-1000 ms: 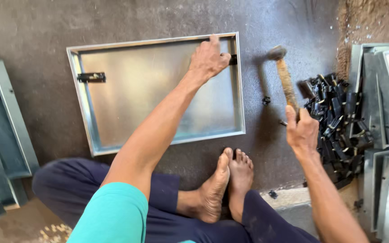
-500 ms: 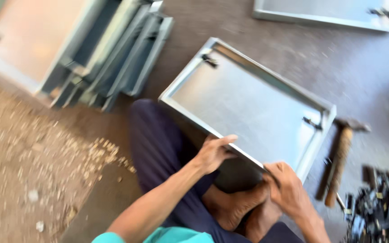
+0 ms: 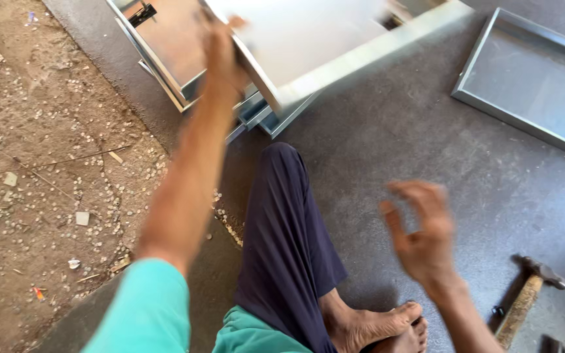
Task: The person sits on the floor and uses a hammer to attach metal hinges to a rectangular metal frame. They repeatedly position the hinges and strike them with the hammer to secure them in place.
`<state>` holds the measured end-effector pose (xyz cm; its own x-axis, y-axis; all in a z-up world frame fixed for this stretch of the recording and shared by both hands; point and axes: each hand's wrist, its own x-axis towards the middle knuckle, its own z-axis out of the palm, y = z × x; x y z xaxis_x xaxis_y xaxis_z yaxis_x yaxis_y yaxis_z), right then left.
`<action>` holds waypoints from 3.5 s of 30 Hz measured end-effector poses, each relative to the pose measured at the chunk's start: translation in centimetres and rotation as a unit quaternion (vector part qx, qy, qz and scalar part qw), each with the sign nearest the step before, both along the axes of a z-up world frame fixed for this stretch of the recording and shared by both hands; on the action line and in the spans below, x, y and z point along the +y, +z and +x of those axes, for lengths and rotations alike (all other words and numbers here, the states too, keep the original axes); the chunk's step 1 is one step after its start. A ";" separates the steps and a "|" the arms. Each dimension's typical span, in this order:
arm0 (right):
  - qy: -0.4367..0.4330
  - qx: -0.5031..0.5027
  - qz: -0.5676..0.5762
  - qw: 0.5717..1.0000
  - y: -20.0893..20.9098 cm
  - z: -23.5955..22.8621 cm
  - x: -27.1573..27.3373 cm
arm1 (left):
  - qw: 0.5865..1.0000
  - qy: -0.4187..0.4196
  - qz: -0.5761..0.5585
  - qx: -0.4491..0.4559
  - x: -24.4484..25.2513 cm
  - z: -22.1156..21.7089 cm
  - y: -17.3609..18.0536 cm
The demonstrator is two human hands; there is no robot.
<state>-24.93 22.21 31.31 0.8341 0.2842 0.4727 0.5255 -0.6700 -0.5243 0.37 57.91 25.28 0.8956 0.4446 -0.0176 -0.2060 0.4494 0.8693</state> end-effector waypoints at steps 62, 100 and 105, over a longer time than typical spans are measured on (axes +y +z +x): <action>-0.606 0.417 0.084 0.672 -16.6 -29.3 -26.0 | 0.130 -0.429 0.767 -0.460 -47.1 3.6 -13.6; -0.639 0.317 -0.058 0.699 -21.5 -32.6 -27.9 | 0.593 -0.616 0.508 -0.102 -43.8 -22.4 -12.1; -0.623 0.337 0.118 0.696 -22.0 -34.2 -31.4 | 0.403 -0.550 0.660 -0.317 -47.4 -25.9 -12.8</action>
<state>-59.13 -9.18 9.27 0.4182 -0.8775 -0.2349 -0.8051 -0.2382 -0.5433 -25.52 10.56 12.50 0.2030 -0.9788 -0.0279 -0.8814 -0.1951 0.4302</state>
